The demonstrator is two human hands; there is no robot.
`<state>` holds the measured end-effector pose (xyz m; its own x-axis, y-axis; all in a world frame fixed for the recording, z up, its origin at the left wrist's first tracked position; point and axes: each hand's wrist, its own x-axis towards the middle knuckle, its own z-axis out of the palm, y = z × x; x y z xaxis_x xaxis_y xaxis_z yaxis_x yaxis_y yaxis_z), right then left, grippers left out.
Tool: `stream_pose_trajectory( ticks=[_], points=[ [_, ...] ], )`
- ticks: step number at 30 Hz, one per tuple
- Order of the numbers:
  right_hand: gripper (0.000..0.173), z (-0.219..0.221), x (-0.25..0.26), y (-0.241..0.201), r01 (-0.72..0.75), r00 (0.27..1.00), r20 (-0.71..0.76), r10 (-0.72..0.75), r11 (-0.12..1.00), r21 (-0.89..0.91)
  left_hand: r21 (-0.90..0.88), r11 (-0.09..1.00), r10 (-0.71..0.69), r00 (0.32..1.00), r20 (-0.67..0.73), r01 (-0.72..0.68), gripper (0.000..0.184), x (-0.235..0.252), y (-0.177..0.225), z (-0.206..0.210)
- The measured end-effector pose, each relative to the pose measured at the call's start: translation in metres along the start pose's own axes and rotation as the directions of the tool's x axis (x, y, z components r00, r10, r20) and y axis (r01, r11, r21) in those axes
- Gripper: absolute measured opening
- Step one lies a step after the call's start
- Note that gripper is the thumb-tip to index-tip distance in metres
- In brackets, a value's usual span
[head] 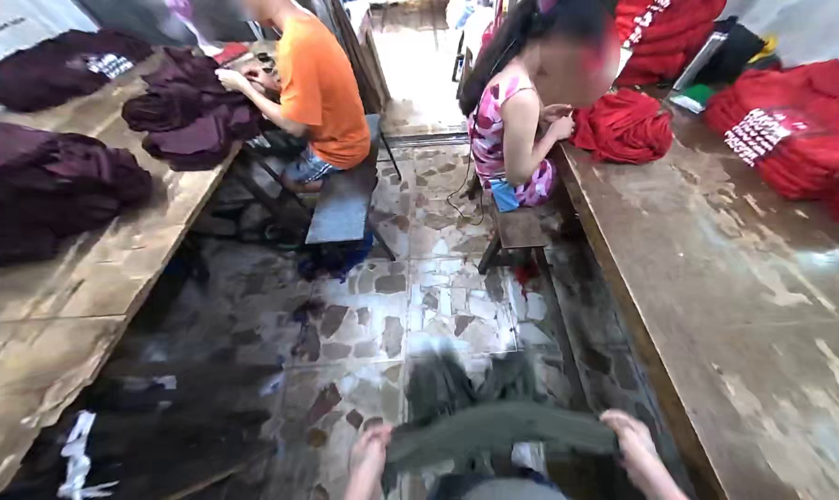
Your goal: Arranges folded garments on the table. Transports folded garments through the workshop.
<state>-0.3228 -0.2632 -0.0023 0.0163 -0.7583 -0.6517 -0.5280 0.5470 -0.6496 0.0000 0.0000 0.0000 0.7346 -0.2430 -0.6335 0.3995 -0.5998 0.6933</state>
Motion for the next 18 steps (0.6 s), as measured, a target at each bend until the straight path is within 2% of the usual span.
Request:
stream_pose_trajectory(
  ticks=[2,3,5,7,9,11,13,15,16,18],
  points=[
    [0.024,-0.006,0.008,-0.029,0.108,0.994,-0.003,-0.108,0.991,0.075,-0.078,0.995,0.055,0.996,-0.067,-0.060,0.019,-0.015,0.052,-0.005],
    [0.024,-0.007,0.015,-0.049,0.206,0.979,-0.015,-0.205,0.970,0.131,-0.111,0.984,0.131,0.985,-0.108,-0.143,0.017,-0.018,0.075,-0.007],
    [0.028,-0.011,0.020,-0.108,0.446,0.891,-0.009,-0.454,0.872,0.203,-0.130,0.917,0.350,0.917,-0.190,-0.377,0.018,-0.031,0.130,-0.020],
    [0.028,-0.019,0.009,-0.159,0.635,0.760,0.025,-0.650,0.750,0.188,-0.071,0.833,0.519,0.819,-0.245,-0.549,0.018,-0.051,0.162,-0.039],
    [0.023,-0.028,0.000,-0.192,0.768,0.621,0.020,-0.783,0.614,0.184,-0.023,0.744,0.633,0.715,-0.298,-0.668,0.017,-0.066,0.169,-0.058],
    [0.021,-0.043,-0.012,-0.211,0.872,0.449,0.030,-0.893,0.446,0.201,0.015,0.650,0.719,0.608,-0.337,-0.760,0.019,-0.086,0.176,-0.078],
    [0.024,-0.060,-0.021,-0.214,0.941,0.266,0.033,-0.963,0.267,0.207,0.050,0.590,0.761,0.535,-0.367,-0.806,0.020,-0.107,0.175,-0.092],
    [0.028,-0.072,-0.028,-0.204,0.978,0.126,0.084,-0.988,0.138,0.154,0.120,0.597,0.769,0.523,-0.367,-0.793,0.022,-0.119,0.163,-0.095],
    [0.030,-0.074,-0.030,-0.195,0.988,0.108,0.128,-0.986,0.121,0.098,0.180,0.616,0.770,0.538,-0.343,-0.766,0.024,-0.121,0.155,-0.093],
    [0.033,-0.071,-0.031,-0.170,0.985,0.172,0.226,-0.959,0.162,-0.061,0.299,0.685,0.728,0.639,-0.247,-0.665,0.029,-0.121,0.140,-0.085]
  ],
)
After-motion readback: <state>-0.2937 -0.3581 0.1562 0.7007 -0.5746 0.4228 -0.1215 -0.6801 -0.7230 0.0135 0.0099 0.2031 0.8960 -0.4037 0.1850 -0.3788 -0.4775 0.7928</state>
